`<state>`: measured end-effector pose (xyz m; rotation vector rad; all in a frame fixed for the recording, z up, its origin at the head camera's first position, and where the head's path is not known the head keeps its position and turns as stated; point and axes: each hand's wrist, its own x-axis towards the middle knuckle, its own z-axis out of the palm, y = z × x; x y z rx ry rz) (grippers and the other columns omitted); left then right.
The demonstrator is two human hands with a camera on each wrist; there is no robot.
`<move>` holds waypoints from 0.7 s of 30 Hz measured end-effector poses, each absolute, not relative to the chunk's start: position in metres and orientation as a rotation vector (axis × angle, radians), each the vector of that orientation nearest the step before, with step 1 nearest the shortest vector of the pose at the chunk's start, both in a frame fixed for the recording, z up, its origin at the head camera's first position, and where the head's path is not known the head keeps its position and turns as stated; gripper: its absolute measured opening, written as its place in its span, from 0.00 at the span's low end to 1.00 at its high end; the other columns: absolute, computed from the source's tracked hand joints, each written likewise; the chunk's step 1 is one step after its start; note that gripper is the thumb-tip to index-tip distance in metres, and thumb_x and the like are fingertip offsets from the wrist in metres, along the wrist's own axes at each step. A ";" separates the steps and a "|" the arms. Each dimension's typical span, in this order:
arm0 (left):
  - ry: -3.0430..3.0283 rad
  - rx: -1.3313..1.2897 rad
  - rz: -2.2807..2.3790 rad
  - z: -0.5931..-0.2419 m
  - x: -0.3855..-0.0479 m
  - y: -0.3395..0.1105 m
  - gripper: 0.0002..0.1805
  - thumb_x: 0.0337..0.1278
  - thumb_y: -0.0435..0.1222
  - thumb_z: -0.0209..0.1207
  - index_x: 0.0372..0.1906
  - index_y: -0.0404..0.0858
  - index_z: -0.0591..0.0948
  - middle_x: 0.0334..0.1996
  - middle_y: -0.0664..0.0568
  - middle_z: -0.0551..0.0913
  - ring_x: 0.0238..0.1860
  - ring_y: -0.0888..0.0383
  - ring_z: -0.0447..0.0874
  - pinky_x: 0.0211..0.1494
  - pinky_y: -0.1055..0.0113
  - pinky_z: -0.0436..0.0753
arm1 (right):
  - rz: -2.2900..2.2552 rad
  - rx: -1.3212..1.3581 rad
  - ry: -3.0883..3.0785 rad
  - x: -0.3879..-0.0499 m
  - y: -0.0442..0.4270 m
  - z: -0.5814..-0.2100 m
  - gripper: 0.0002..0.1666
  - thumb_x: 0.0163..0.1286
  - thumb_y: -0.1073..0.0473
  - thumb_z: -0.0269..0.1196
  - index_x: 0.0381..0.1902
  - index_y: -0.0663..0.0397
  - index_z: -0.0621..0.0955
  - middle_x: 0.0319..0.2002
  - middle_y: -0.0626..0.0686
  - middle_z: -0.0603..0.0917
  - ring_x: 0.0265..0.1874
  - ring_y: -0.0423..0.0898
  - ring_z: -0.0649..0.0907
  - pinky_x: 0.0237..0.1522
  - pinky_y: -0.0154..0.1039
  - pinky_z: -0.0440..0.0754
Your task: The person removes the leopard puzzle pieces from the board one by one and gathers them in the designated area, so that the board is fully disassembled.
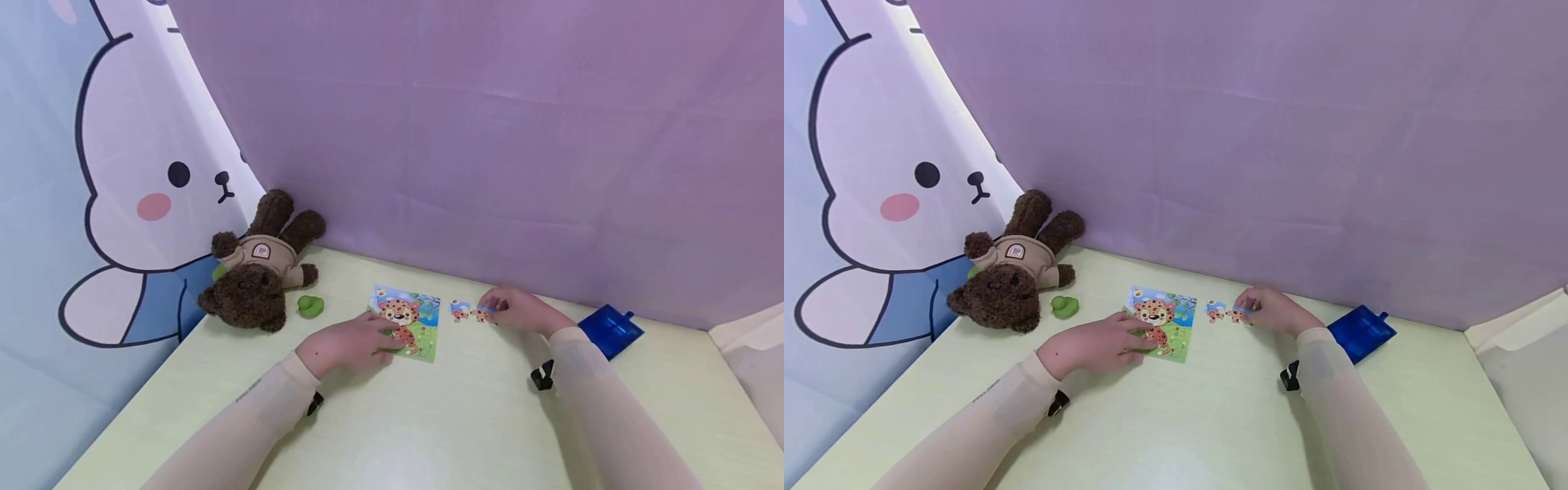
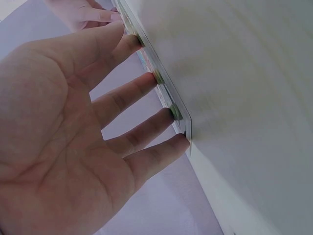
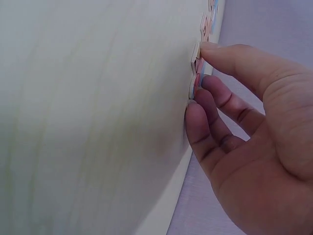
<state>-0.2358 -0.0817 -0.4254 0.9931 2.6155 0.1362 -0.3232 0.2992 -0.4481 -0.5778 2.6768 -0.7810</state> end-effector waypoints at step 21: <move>2.635 0.977 0.178 -0.429 -0.237 -0.081 0.24 0.85 0.44 0.51 0.78 0.59 0.74 0.83 0.53 0.67 0.85 0.41 0.60 0.88 0.44 0.65 | -0.964 -0.496 2.688 -0.317 0.275 -0.430 0.24 0.83 0.44 0.60 0.65 0.52 0.82 0.59 0.58 0.84 0.50 0.53 0.82 0.45 0.42 0.85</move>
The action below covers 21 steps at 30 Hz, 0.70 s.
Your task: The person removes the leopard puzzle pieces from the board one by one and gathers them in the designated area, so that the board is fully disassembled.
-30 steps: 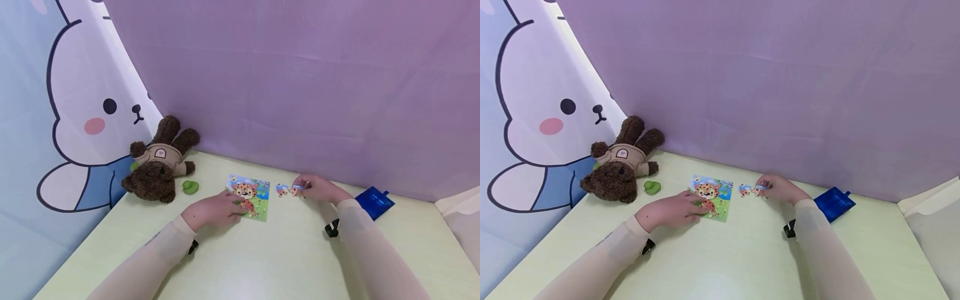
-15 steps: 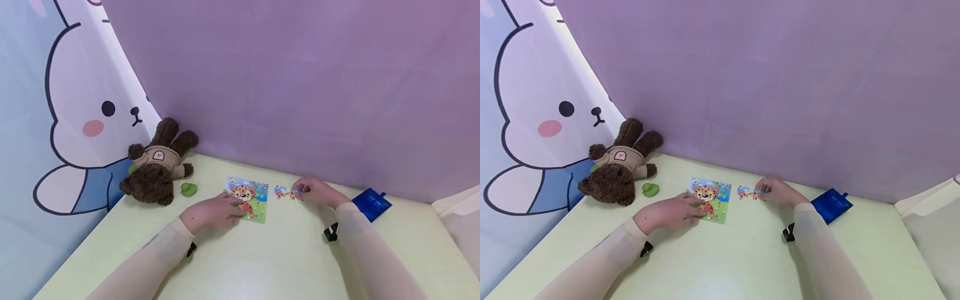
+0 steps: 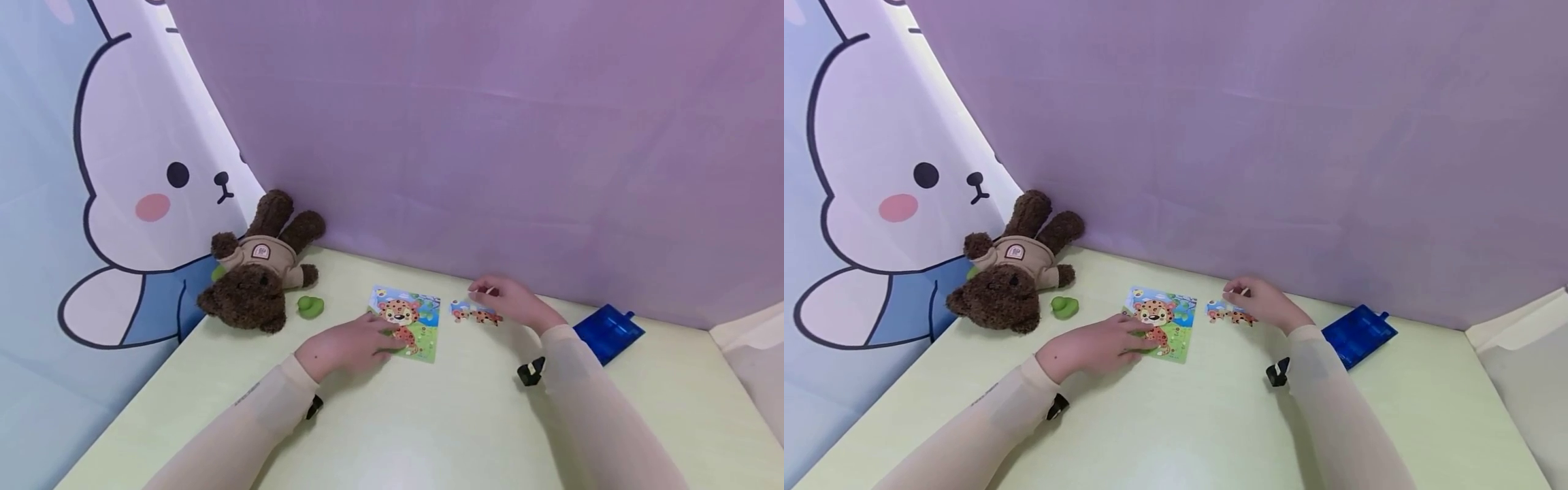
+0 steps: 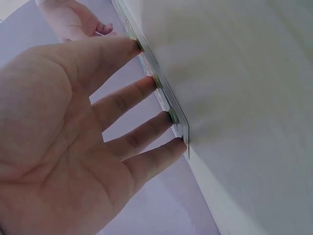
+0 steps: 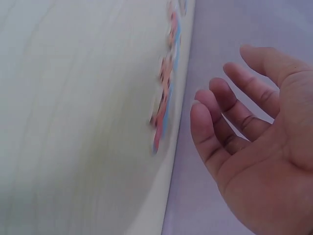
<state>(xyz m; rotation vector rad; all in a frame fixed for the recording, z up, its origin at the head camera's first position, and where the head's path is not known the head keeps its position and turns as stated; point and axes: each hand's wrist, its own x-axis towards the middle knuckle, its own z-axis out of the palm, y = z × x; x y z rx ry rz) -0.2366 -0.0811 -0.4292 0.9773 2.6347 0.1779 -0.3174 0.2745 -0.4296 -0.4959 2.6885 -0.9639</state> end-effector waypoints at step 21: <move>2.754 0.940 0.042 -0.432 -0.235 -0.059 0.26 0.80 0.43 0.58 0.77 0.49 0.76 0.75 0.52 0.77 0.76 0.42 0.73 0.80 0.48 0.77 | -1.242 -0.452 2.531 -0.328 0.202 -0.438 0.25 0.83 0.47 0.59 0.69 0.54 0.78 0.57 0.60 0.83 0.42 0.54 0.88 0.41 0.46 0.92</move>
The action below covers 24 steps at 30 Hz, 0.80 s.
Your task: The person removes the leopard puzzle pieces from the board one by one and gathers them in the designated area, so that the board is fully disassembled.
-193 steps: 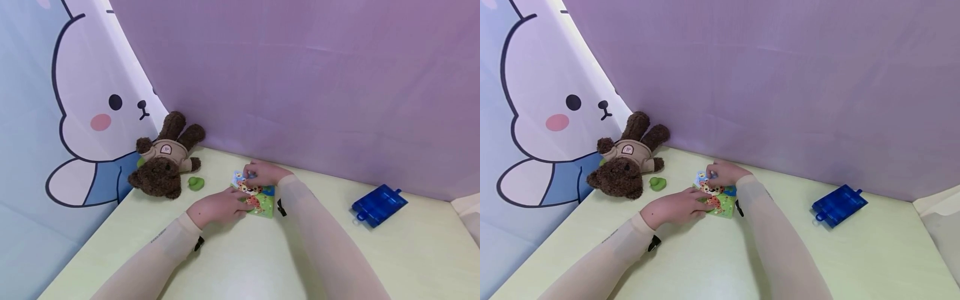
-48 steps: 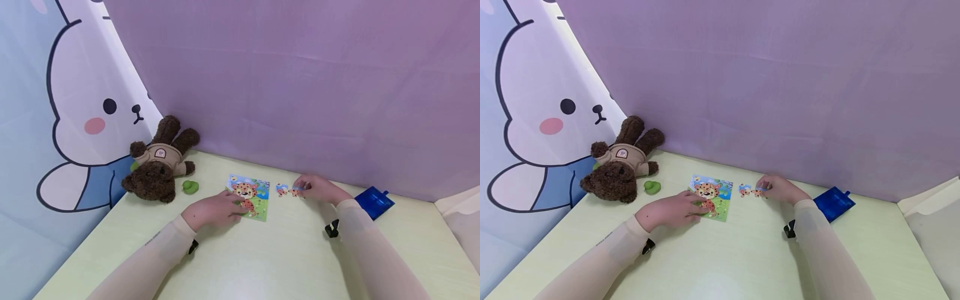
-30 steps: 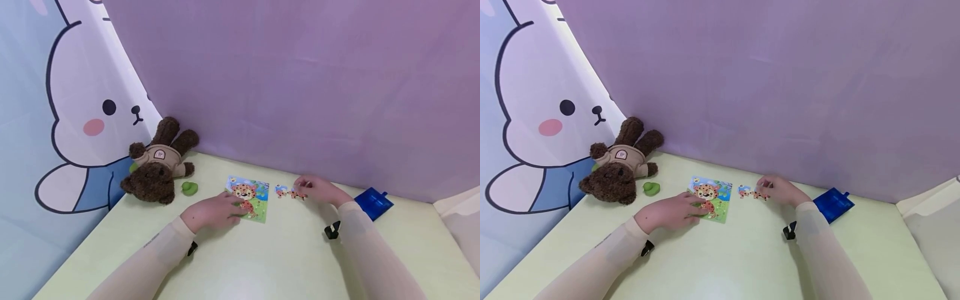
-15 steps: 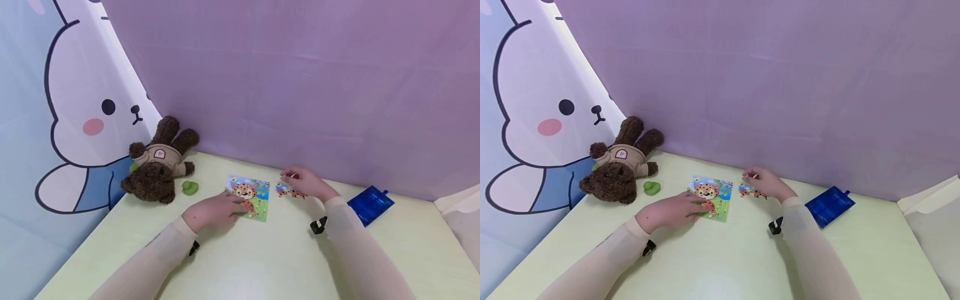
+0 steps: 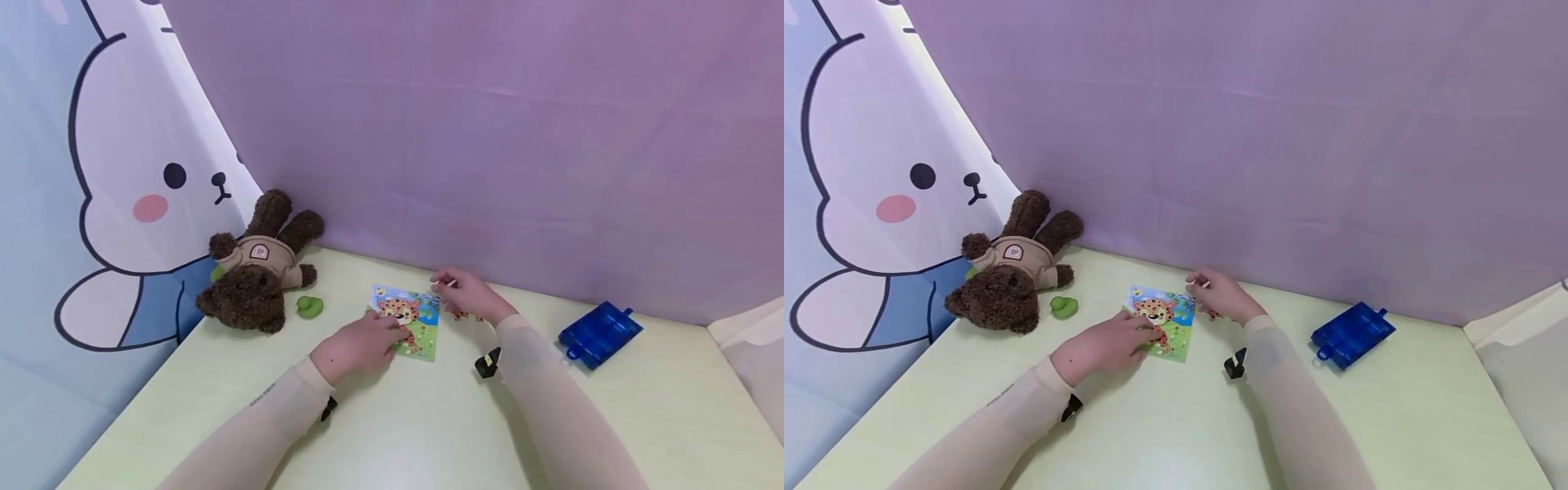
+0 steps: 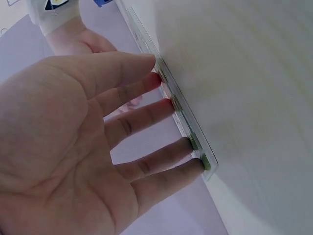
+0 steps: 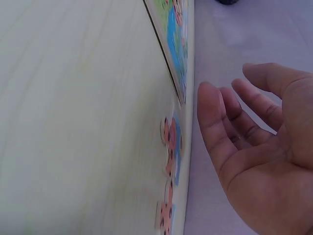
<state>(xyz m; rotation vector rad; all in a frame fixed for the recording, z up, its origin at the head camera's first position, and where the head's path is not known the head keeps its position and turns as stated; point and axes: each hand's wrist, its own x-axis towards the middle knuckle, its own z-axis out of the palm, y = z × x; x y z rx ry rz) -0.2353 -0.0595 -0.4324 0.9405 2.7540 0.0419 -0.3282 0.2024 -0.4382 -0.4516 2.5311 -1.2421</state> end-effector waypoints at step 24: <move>2.802 0.915 -0.055 -0.431 -0.234 -0.049 0.28 0.79 0.48 0.59 0.78 0.53 0.75 0.74 0.51 0.76 0.67 0.43 0.77 0.67 0.51 0.87 | -0.880 -0.669 2.621 -0.341 0.177 -0.452 0.24 0.73 0.52 0.71 0.63 0.54 0.82 0.60 0.56 0.82 0.59 0.52 0.83 0.66 0.53 0.84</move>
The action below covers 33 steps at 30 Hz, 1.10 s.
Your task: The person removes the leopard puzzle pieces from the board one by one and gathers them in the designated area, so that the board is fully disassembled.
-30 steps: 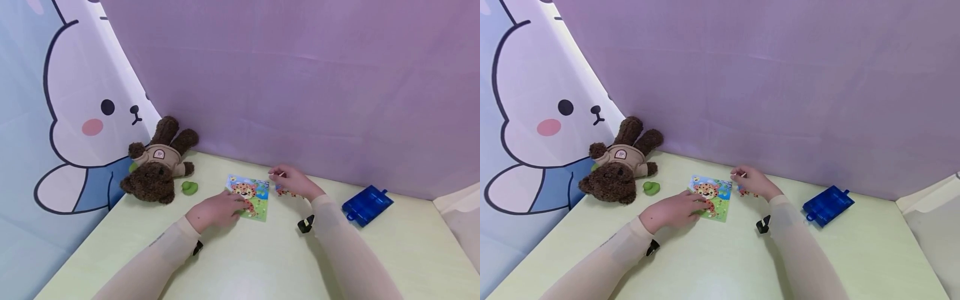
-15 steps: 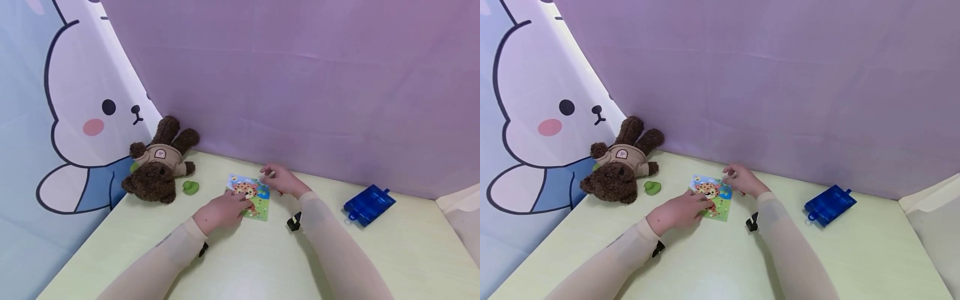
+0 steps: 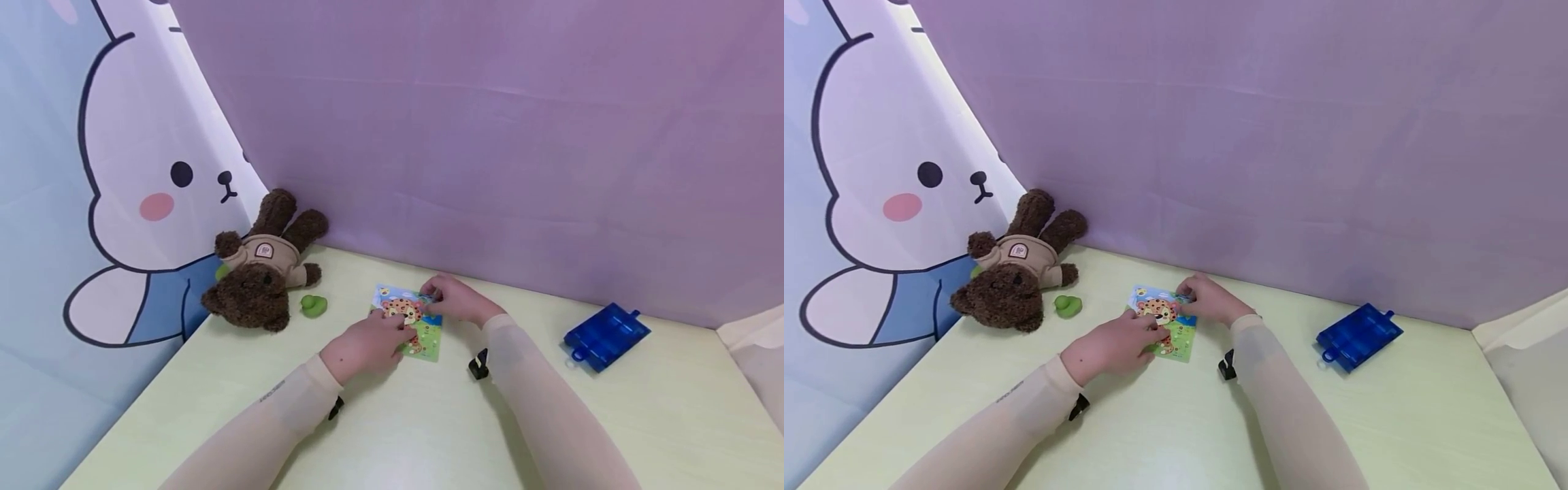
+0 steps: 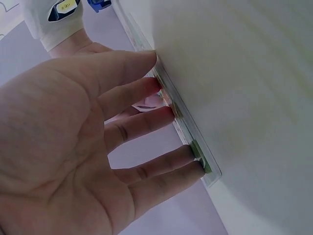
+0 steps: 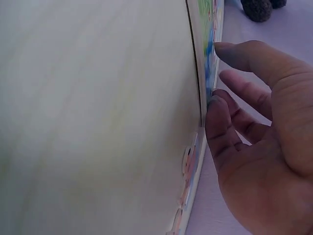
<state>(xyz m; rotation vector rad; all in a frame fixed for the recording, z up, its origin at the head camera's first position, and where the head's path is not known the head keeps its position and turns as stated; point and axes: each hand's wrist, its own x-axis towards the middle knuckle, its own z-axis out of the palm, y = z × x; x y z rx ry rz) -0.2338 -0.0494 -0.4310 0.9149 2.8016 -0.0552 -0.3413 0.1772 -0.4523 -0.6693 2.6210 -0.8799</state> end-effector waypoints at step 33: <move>2.819 0.934 -0.080 -0.428 -0.231 -0.046 0.25 0.77 0.49 0.61 0.74 0.51 0.79 0.72 0.50 0.77 0.60 0.47 0.78 0.58 0.55 0.89 | -0.782 -0.538 2.608 -0.337 0.178 -0.439 0.30 0.68 0.50 0.77 0.61 0.57 0.80 0.58 0.55 0.80 0.53 0.49 0.78 0.56 0.44 0.84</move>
